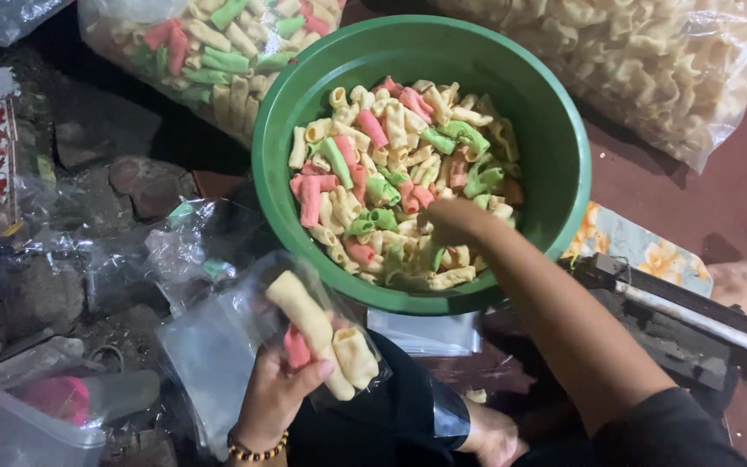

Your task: Packing colorful tube-shaped snacks into small plastic bags and sealing them using a manual heat sealer.

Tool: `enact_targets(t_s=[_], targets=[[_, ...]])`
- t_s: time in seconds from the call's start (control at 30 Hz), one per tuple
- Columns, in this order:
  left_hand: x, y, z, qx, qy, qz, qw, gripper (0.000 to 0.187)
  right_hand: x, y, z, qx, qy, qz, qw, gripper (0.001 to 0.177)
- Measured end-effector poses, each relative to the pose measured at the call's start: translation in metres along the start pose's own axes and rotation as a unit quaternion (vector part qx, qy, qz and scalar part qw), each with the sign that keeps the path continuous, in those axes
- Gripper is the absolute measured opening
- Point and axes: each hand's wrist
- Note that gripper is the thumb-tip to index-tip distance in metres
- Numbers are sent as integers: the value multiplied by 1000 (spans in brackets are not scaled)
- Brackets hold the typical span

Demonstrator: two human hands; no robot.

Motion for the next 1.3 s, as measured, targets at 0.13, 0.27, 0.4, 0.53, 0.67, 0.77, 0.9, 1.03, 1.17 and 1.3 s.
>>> enact_targets(t_s=[0.13, 0.27, 0.4, 0.53, 0.67, 0.77, 0.9, 1.03, 1.17, 1.3], targets=[[-13, -9, 12, -37, 48, 24, 998, 69, 46, -4, -14, 0, -26, 132, 991, 31], [-17, -2, 13, -28, 41, 32, 998, 76, 54, 3, -19, 39, 64, 278, 958, 31], [-21, -10, 11, -13, 28, 44, 999, 73, 9, -65, 8, -39, 21, 86, 995, 43], [-14, -6, 5, 16, -7, 27, 999, 69, 28, -82, 5, -137, -15, 166, 977, 39], [-12, -3, 5, -7, 2, 9, 1000, 69, 22, -64, -5, -154, 76, -100, 980, 22], [-12, -10, 6, -37, 26, -6, 999, 48, -8, -71, 23, 5, 40, -364, 931, 16], [1, -9, 3, -36, 28, 24, 999, 57, -15, -63, 43, -4, 44, -546, 837, 15], [10, -4, 2, -50, 17, 1, 999, 52, -7, -51, 40, 3, 66, -360, 931, 19], [17, -2, 3, -43, 13, -18, 999, 53, 8, -43, 40, -17, 112, -83, 990, 24], [17, -15, 7, -53, 23, -8, 998, 48, 18, -38, 37, -3, 80, 1, 997, 27]])
Point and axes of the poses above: each hand's wrist, its own z-axis away from the middle knuckle, its own x-axis out of the palm, y = z × x, and after that the axes turned 7 degrees about -z, right-handed
